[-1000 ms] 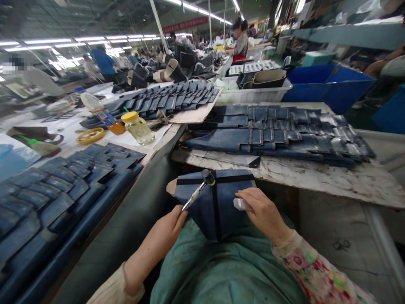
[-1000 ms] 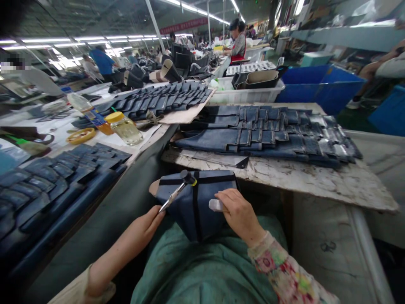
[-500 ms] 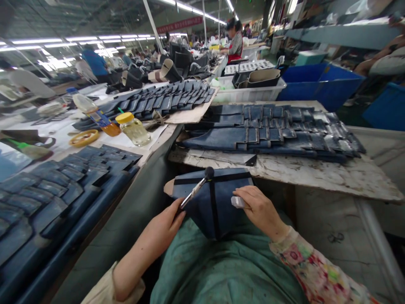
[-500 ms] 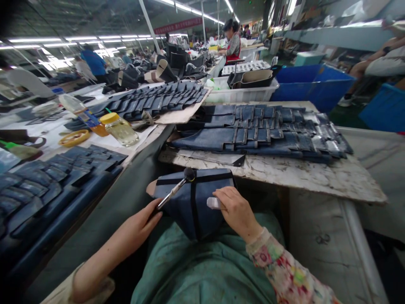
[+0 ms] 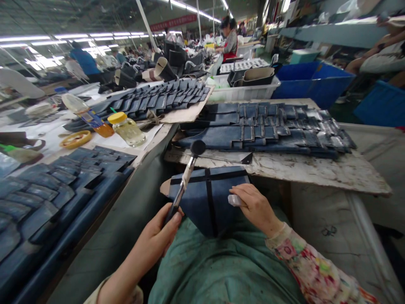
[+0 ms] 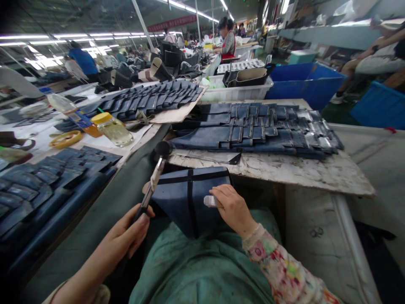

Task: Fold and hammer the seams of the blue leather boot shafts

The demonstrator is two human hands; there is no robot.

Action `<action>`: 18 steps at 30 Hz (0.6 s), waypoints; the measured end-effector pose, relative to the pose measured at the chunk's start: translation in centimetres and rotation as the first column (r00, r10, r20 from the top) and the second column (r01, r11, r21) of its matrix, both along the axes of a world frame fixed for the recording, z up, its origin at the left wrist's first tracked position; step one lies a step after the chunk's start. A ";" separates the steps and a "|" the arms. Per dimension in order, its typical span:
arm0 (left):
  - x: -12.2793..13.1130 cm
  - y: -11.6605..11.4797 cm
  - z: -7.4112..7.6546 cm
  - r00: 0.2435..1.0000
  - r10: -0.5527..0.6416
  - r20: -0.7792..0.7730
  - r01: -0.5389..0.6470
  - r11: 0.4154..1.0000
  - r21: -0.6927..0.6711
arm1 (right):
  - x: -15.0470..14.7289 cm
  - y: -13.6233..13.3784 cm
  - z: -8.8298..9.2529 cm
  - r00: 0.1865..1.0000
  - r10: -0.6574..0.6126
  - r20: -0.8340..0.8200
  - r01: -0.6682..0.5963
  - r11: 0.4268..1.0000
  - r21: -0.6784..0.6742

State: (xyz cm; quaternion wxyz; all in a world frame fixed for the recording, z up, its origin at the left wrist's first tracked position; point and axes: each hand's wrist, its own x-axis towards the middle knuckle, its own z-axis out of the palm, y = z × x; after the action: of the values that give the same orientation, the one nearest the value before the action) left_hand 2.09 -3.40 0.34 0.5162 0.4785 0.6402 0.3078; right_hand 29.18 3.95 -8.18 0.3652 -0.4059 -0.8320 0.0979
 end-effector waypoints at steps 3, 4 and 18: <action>0.1 1.0 -1.0 0.997 -0.075 -0.031 0.073 0.996 -0.043 | -0.1 -0.1 0.0 1.000 -0.005 -0.010 0.005 1.000 0.002; 0.1 1.4 -1.4 0.993 -0.108 -0.055 0.105 0.992 -0.064 | -0.2 -0.1 0.0 1.000 -0.006 -0.015 0.006 1.000 0.007; 1.0 2.4 -0.7 0.995 -0.093 -0.027 0.081 0.954 -0.290 | 0.1 -0.1 -0.3 1.000 -0.003 -0.030 0.003 1.000 0.008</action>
State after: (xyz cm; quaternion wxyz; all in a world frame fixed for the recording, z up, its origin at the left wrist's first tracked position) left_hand 3.11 -0.96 -0.35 0.5804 0.4319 0.6669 0.1785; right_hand 29.26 3.81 -8.44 0.3796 -0.4042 -0.8261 0.1000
